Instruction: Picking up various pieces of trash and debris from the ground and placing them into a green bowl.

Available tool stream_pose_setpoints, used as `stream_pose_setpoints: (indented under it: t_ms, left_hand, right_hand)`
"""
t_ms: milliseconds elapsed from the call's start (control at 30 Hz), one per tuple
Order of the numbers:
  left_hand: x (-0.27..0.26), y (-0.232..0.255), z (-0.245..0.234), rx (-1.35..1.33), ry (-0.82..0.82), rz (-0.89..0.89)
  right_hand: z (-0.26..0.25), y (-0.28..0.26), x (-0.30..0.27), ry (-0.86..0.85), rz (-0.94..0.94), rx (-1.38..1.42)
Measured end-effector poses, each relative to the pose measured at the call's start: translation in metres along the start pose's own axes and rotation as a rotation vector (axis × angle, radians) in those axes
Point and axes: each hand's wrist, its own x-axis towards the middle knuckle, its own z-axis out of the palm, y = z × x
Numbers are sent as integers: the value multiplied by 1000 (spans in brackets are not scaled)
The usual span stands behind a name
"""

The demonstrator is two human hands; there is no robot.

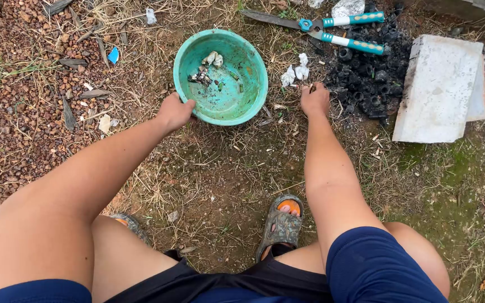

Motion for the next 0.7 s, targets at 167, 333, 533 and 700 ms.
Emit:
stream_pose_setpoints:
  t_ms: [167,333,533,700]
  left_hand:
    - [-8,16,-4,48,-2,-54]
    - [-11,27,-7,128,6,-74]
    - [14,6,-5,14,2,-20]
    - [13,-2,-6,-7,-7,21]
  right_hand:
    - [7,-19,-2,-6,48,-173]
    - [13,-42,-5,-108,143,-69]
    - [17,-13,-7,11,-184,-250]
    - [12,-13,-22,-84,-284,-304]
